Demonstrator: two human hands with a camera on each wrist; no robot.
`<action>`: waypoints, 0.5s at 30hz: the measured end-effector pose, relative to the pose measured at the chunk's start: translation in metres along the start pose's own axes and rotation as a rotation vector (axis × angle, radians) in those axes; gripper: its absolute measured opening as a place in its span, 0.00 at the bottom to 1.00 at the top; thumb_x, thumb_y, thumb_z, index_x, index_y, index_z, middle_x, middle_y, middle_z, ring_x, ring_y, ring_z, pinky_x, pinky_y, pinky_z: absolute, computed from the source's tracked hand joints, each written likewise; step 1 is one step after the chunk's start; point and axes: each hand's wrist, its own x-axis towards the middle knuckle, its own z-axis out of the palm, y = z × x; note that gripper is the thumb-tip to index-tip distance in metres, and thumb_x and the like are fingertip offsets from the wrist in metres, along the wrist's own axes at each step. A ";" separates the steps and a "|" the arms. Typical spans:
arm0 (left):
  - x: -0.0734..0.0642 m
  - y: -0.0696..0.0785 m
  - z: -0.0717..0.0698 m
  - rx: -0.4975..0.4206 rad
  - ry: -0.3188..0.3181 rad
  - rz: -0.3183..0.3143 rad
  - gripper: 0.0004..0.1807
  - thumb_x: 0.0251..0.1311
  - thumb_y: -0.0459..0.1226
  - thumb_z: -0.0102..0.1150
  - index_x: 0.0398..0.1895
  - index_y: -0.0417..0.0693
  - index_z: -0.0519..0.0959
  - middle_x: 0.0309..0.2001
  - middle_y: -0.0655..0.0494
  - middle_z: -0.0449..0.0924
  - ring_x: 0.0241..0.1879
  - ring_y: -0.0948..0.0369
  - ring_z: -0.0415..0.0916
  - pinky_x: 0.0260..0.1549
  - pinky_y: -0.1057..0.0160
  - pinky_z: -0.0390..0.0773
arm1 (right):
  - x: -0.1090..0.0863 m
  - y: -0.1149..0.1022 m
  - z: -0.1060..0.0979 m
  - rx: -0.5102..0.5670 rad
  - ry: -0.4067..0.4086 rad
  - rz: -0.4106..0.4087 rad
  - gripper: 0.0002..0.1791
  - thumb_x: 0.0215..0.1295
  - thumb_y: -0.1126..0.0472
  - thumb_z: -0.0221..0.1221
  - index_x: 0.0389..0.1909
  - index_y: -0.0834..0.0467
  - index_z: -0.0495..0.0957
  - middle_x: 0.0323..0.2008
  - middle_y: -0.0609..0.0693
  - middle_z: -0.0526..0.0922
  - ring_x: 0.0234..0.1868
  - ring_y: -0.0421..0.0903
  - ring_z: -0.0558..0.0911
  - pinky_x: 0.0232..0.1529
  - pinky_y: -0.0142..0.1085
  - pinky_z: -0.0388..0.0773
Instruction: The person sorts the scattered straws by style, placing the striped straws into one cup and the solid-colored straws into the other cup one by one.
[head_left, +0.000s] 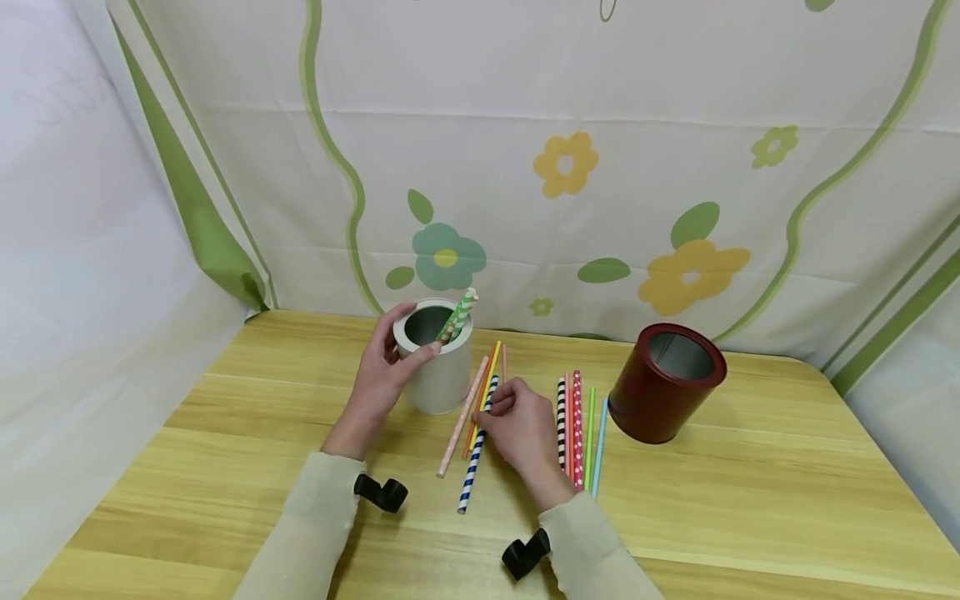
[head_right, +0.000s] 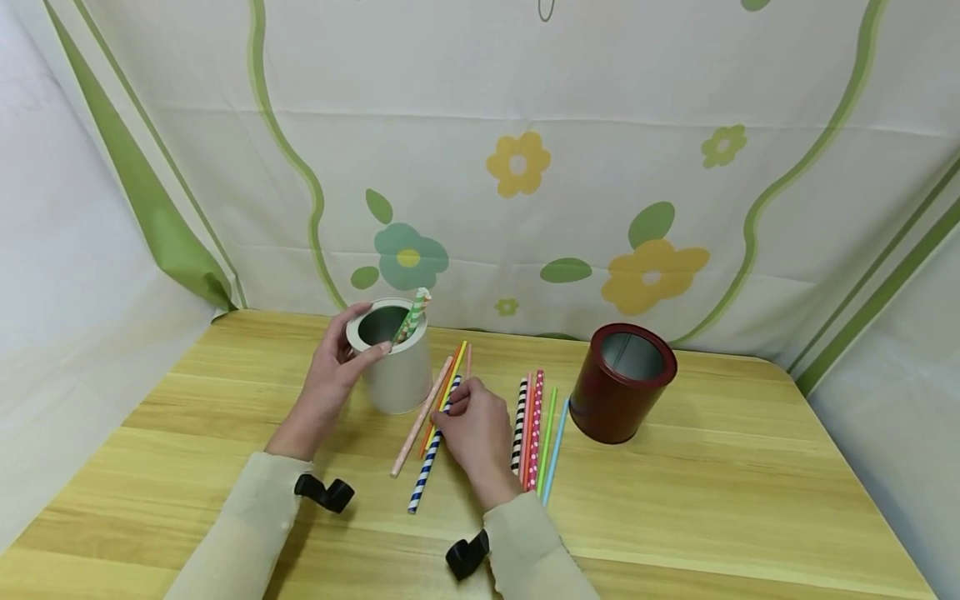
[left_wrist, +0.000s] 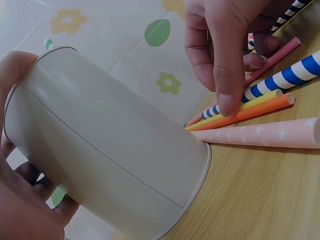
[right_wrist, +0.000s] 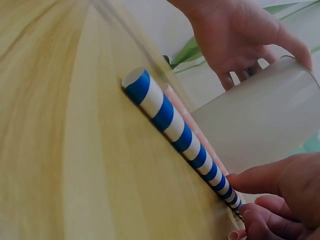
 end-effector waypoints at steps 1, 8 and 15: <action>0.000 0.000 0.000 0.000 0.000 0.000 0.39 0.71 0.38 0.69 0.81 0.62 0.63 0.77 0.50 0.66 0.73 0.49 0.64 0.78 0.38 0.61 | 0.000 0.000 0.000 -0.009 0.001 -0.003 0.15 0.60 0.59 0.79 0.40 0.55 0.82 0.33 0.48 0.85 0.31 0.43 0.81 0.35 0.36 0.78; 0.001 -0.001 0.000 -0.008 -0.005 0.000 0.39 0.71 0.38 0.68 0.81 0.62 0.63 0.77 0.51 0.66 0.74 0.50 0.64 0.79 0.39 0.60 | 0.001 -0.001 0.000 -0.065 0.003 -0.016 0.14 0.60 0.58 0.79 0.37 0.54 0.81 0.30 0.47 0.85 0.30 0.43 0.80 0.35 0.35 0.77; 0.001 -0.001 0.000 -0.010 -0.003 0.002 0.39 0.71 0.38 0.69 0.81 0.62 0.63 0.77 0.51 0.66 0.74 0.50 0.64 0.79 0.40 0.60 | 0.002 -0.001 0.000 -0.083 -0.008 -0.007 0.14 0.60 0.57 0.79 0.35 0.54 0.81 0.29 0.46 0.84 0.28 0.43 0.79 0.31 0.35 0.76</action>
